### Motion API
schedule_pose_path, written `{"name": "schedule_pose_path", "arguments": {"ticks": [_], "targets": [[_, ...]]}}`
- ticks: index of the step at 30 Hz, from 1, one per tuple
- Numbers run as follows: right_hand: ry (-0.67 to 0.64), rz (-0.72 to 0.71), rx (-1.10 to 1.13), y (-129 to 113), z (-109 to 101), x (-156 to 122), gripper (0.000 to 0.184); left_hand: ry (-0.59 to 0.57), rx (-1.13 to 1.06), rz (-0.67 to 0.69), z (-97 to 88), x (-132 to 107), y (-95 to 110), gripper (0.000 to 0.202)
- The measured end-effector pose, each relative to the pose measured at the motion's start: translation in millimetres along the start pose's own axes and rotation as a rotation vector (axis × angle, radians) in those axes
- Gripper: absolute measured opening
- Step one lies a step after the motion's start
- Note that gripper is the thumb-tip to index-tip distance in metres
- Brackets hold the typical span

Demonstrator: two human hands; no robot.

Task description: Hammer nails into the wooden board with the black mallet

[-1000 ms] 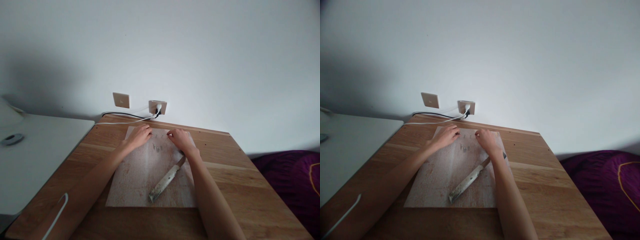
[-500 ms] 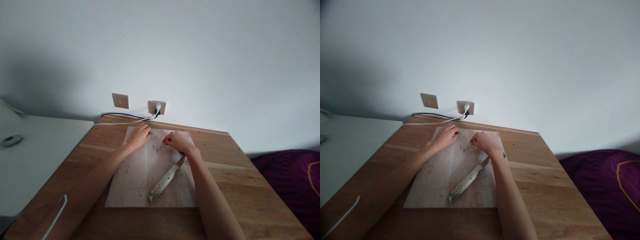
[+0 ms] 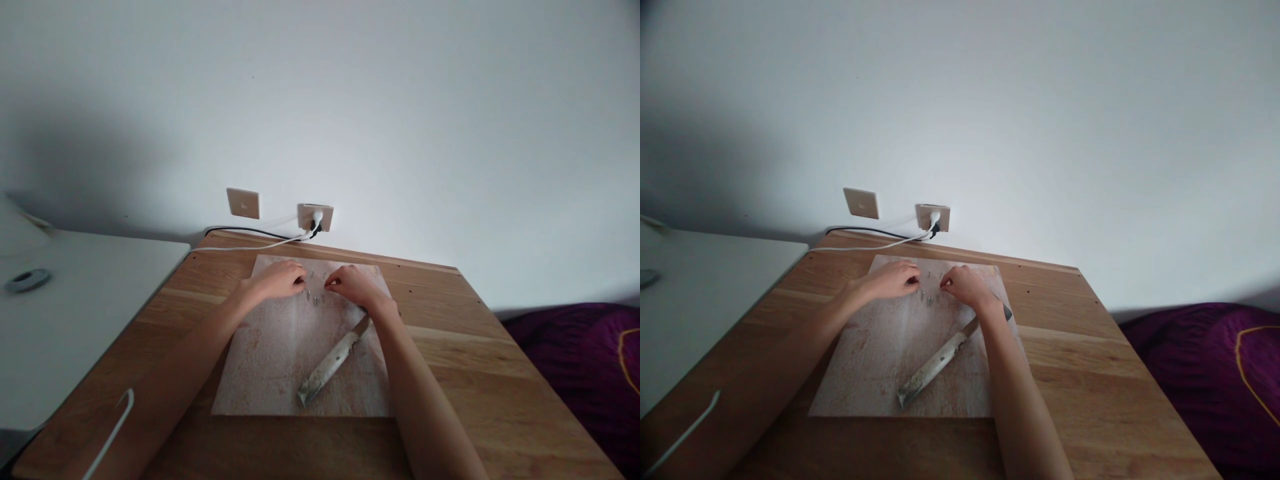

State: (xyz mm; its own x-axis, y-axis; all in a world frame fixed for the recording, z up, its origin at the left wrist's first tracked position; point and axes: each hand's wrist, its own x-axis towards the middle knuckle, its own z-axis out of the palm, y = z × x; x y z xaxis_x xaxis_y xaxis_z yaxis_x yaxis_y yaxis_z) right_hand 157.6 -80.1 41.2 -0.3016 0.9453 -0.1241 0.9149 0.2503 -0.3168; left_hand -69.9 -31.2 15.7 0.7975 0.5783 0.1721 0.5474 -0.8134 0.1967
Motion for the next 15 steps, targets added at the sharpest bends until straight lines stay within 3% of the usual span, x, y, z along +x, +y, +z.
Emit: {"name": "schedule_pose_path", "arguments": {"ticks": [6, 11, 15], "targets": [[0.009, -0.006, -0.001, 1.2, 0.6, 0.5, 0.021, -0.011, -0.040, -0.001, 3.4, -0.4, -4.9, 0.019], [0.003, -0.009, -0.001, 0.1, -0.5, -0.4, 0.022, -0.008, -0.134, 0.019, 1.0, 0.0, -5.6, 0.003], [-0.006, -0.013, 0.001, -2.5, -2.3, -0.9, 0.022, -0.058, -0.235, 0.050, -1.0, 1.0, -3.4, 0.012]]}}
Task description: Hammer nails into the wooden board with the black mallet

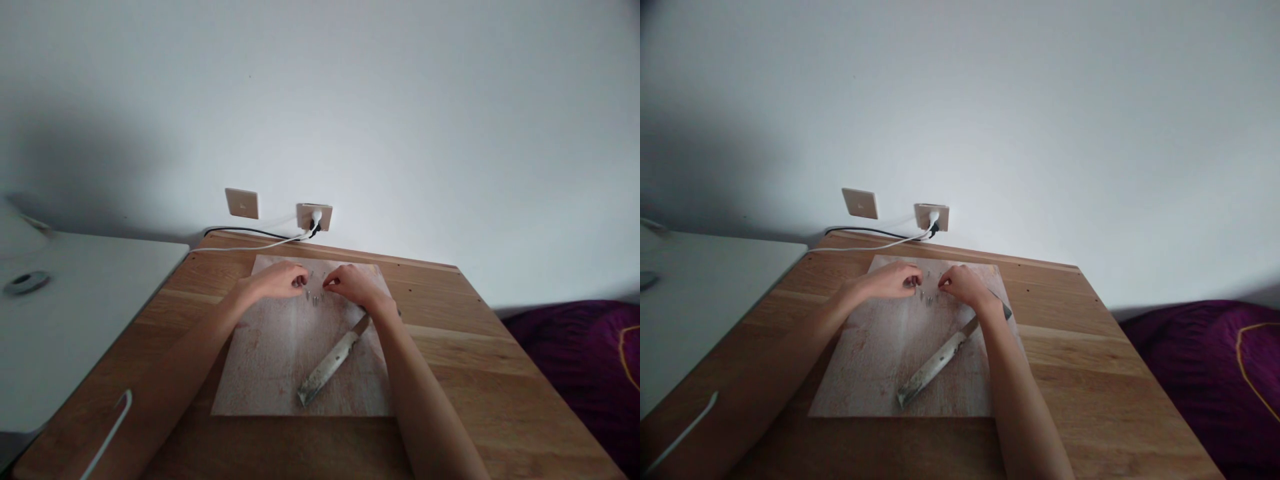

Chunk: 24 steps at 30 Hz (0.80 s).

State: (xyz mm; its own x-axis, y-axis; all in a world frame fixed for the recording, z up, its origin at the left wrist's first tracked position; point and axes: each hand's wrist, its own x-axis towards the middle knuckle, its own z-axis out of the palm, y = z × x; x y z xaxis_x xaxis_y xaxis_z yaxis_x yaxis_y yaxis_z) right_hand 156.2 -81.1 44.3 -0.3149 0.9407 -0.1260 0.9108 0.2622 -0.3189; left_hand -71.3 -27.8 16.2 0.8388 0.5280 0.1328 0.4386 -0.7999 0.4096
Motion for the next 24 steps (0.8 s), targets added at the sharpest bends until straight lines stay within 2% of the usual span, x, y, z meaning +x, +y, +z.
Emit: {"name": "schedule_pose_path", "arguments": {"ticks": [5, 10, 13, 19, 22, 24], "targets": [[0.026, 0.018, 0.002, -2.5, -6.7, -4.2, 0.020, -0.008, -0.033, 0.014, 0.2, 0.9, 2.7, 0.017], [0.147, 0.090, -0.023, -6.2, -10.7, -5.5, 0.025, 0.013, -0.026, 0.056, 2.1, 1.5, 3.3, 0.018], [0.197, 0.124, -0.033, -8.0, -4.8, -1.2, 0.027, 0.011, -0.027, 0.068, 2.8, 1.8, 4.7, 0.019], [0.217, 0.202, -0.068, -8.4, 8.5, 7.2, 0.031, 0.007, -0.010, 0.077, 5.3, 3.5, 5.7, 0.018], [0.215, 0.232, -0.093, -10.7, 11.6, 7.9, 0.031, 0.016, 0.007, 0.037, 5.4, 3.3, 6.5, 0.021], [0.215, 0.252, -0.113, -13.3, 13.2, 7.9, 0.031, 0.064, 0.044, -0.008, 5.4, 2.5, 7.1, 0.025]]}}
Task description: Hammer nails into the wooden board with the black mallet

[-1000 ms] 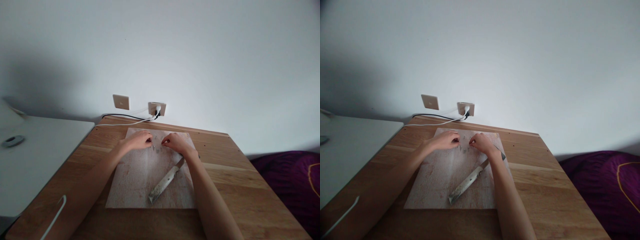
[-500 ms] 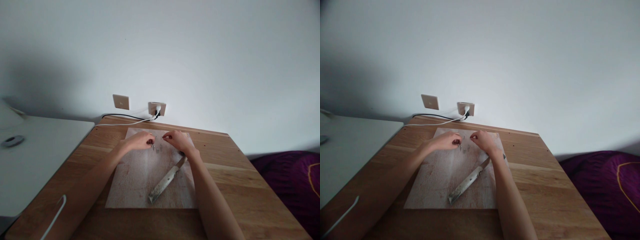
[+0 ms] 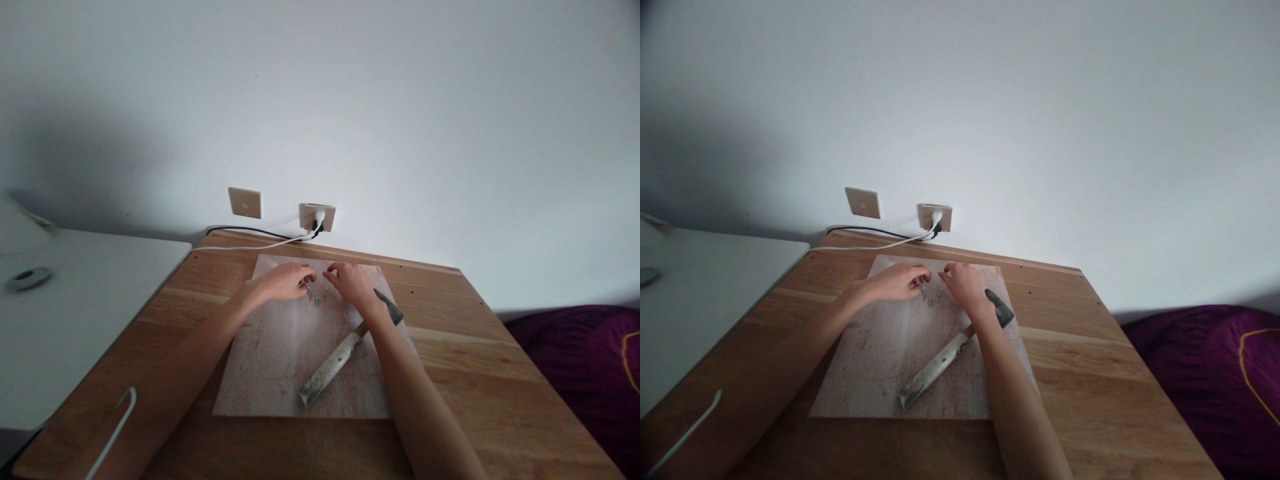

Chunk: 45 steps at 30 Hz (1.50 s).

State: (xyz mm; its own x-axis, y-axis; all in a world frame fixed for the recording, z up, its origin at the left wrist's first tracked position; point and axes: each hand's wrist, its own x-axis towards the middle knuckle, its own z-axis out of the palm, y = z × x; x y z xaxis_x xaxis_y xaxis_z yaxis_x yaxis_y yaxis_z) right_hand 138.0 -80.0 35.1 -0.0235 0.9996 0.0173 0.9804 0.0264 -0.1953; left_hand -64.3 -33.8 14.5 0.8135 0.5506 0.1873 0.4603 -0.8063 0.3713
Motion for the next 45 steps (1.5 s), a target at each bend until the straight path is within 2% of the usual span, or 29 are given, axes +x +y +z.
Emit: {"name": "schedule_pose_path", "arguments": {"ticks": [5, 10, 16, 28, 35, 45], "targets": [[0.015, 0.017, -0.045, -4.2, 3.9, -1.1, 0.029, 0.158, 0.147, -0.078, 7.4, 0.4, -2.8, 0.036], [0.022, 0.010, -0.069, -3.6, 9.1, 0.5, 0.028, 0.168, 0.147, -0.011, 21.9, 5.6, -7.3, 0.030], [0.011, -0.049, -0.075, -3.6, 9.1, 1.0, 0.027, 0.235, 0.159, -0.046, 29.3, 11.5, -5.7, 0.024], [-0.039, -0.143, -0.053, 1.4, 4.4, 2.3, 0.032, 0.222, 0.132, -0.108, 33.2, 13.5, -1.3, 0.025], [-0.036, -0.142, -0.031, 2.9, 7.0, 3.4, 0.036, 0.240, 0.099, -0.120, 37.9, 15.0, -3.6, 0.021], [-0.027, -0.147, 0.010, 3.6, 6.7, 2.5, 0.036, 0.238, 0.062, -0.154, 32.6, 16.6, 0.7, 0.013]]}}
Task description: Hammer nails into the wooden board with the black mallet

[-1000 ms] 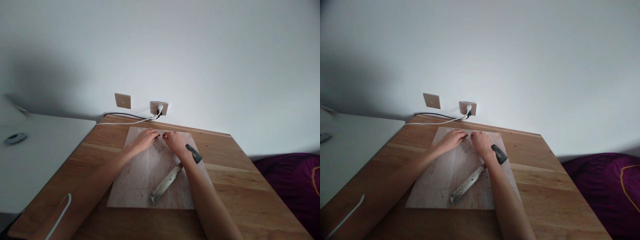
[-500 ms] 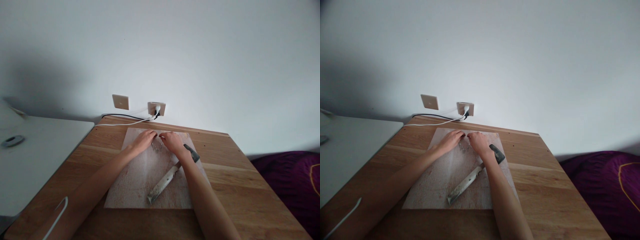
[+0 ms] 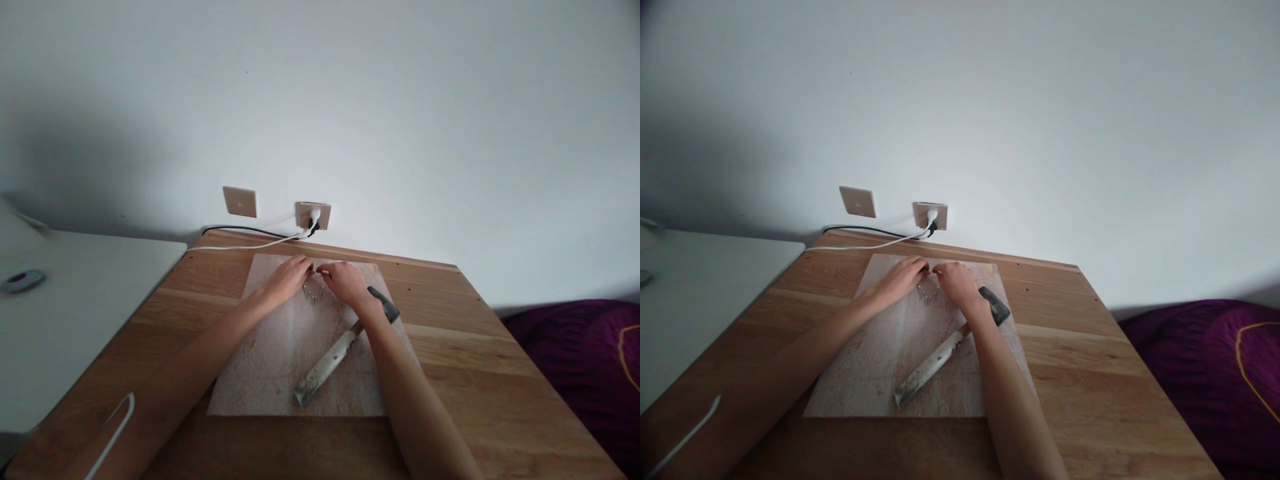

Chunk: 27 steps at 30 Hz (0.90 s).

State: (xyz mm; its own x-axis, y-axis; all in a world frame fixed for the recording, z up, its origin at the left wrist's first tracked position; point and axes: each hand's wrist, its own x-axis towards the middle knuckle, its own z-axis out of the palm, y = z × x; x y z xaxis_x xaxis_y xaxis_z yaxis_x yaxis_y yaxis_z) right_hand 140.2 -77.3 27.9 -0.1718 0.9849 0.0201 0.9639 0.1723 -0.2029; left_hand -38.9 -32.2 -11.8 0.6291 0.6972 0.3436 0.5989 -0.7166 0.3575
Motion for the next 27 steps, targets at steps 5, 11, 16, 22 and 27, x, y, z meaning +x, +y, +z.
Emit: {"name": "schedule_pose_path", "arguments": {"ticks": [5, 11, 16, 22, 27], "targets": [[0.001, -0.016, 0.033, 1.6, 0.3, 0.6, 0.035, 0.004, -0.103, 0.024, 1.2, 1.8, -3.5, 0.018], [0.024, -0.049, 0.074, 6.0, 3.7, 2.4, 0.030, -0.016, -0.092, 0.032, 0.6, 2.4, -5.7, 0.026], [0.039, -0.082, 0.103, 6.5, 6.4, 4.2, 0.030, -0.010, -0.031, 0.006, -2.3, 1.8, -3.2, 0.019], [0.089, -0.075, 0.138, 4.8, 3.7, 4.6, 0.030, 0.030, 0.035, -0.046, -4.3, 2.2, -2.4, 0.008], [0.093, -0.048, 0.168, 6.7, -3.4, 2.9, 0.022, 0.025, -0.021, 0.008, -2.3, 0.6, -2.9, 0.010]]}}
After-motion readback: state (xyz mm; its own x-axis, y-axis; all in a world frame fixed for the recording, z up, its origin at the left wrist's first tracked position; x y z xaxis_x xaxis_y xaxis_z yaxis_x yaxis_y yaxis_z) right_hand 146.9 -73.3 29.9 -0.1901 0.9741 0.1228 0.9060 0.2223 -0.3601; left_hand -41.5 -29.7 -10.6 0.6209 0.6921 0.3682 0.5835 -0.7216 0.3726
